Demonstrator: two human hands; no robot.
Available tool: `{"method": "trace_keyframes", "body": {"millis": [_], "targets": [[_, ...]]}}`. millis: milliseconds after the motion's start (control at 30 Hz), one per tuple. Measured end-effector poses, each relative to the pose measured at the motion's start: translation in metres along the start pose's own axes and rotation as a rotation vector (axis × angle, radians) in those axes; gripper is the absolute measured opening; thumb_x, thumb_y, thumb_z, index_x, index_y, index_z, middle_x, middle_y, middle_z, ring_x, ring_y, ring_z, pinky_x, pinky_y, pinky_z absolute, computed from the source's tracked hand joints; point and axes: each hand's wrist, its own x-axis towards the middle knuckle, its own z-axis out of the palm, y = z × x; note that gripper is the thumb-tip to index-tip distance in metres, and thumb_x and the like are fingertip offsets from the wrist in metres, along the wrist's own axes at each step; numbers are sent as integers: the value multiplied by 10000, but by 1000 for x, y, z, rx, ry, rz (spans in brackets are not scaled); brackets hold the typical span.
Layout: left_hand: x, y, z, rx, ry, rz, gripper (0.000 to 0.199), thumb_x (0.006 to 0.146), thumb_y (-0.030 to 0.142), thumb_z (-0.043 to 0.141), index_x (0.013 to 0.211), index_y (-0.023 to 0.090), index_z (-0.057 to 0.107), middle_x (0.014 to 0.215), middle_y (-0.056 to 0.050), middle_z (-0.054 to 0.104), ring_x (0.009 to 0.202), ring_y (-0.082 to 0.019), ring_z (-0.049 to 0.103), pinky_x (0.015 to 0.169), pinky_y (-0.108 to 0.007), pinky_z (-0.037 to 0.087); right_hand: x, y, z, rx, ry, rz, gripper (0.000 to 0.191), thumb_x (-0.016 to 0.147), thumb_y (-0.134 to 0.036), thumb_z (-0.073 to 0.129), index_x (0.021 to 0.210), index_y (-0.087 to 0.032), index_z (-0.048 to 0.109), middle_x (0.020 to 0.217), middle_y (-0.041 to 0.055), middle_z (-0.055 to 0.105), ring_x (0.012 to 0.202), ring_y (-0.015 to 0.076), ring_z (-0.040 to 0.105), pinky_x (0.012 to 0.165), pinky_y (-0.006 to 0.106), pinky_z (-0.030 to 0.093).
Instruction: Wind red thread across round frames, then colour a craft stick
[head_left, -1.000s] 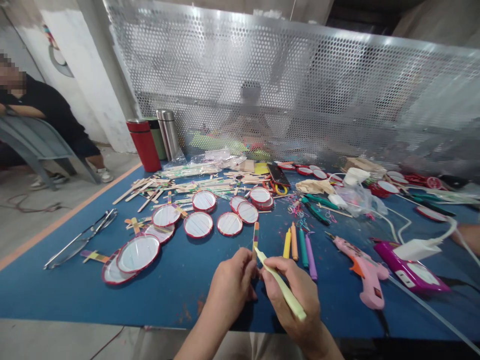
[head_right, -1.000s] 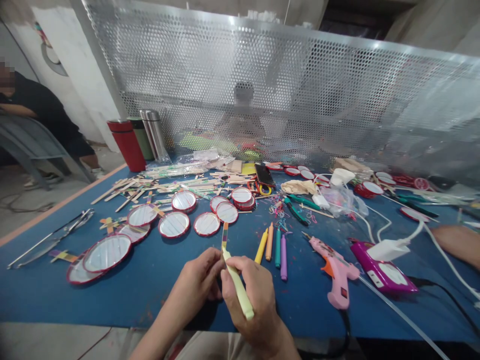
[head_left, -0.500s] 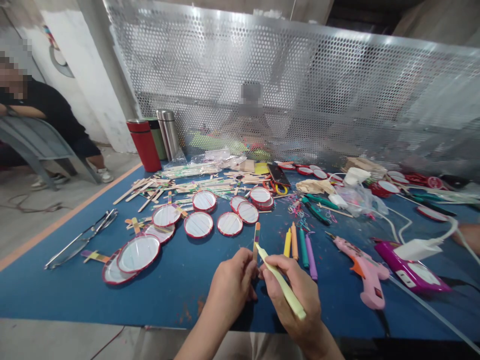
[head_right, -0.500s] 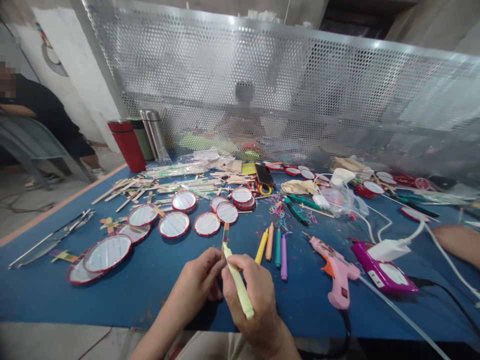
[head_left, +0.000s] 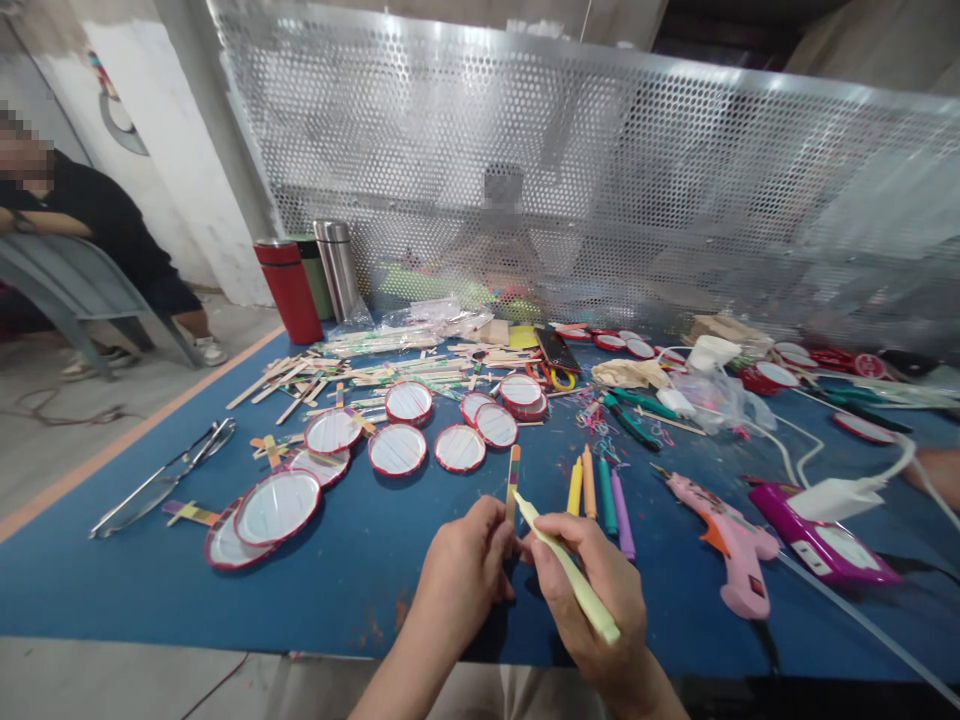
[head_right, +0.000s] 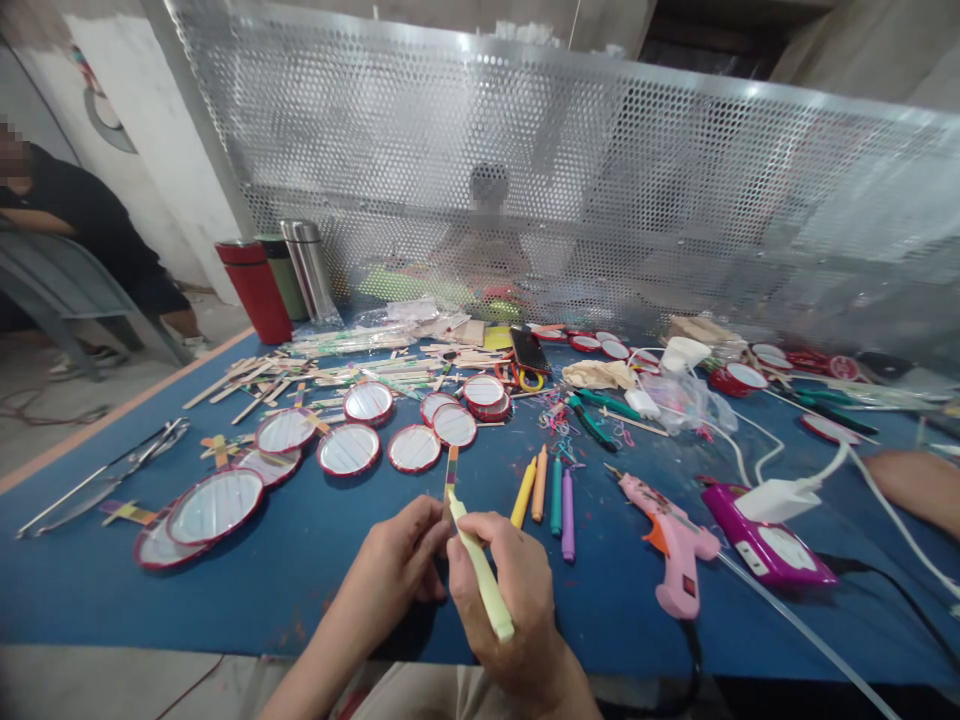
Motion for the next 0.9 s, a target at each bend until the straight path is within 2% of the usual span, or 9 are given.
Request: {"method": "trace_keyframes", "body": {"millis": [333, 533, 767, 900], "targets": [[-2, 2, -1, 6, 1, 11, 191, 888, 347, 398, 762, 231, 483, 516, 55, 555, 420, -120, 576, 454, -191, 423, 5, -2, 0, 5, -29, -19, 167, 886, -194, 527, 1045, -223, 567, 853, 23, 691, 740, 163, 699, 694, 253, 546], [0, 1, -1, 5, -3, 7, 186, 891, 346, 392, 767, 231, 471, 523, 57, 549, 419, -119, 573, 454, -191, 423, 6, -3, 0, -13, -9, -37, 150, 886, -191, 522, 1026, -205, 574, 838, 37, 698, 738, 169, 702, 676, 254, 549], [-1, 0, -1, -2, -3, 11, 183, 891, 335, 385, 765, 231, 466, 546, 56, 585, 409, -108, 578, 439, -177, 425, 0, 1, 1, -21, 40, 25, 148, 882, -210, 534, 1022, -194, 582, 831, 58, 712, 755, 187, 715, 618, 239, 564], [0, 2, -1, 2, -1, 3, 181, 891, 333, 384, 765, 231, 466, 529, 58, 568, 408, -112, 582, 437, -178, 428, -1, 2, 2, -11, 22, 21, 155, 882, -213, 539, 1032, -200, 579, 843, 53, 709, 767, 182, 715, 616, 230, 562]]}}
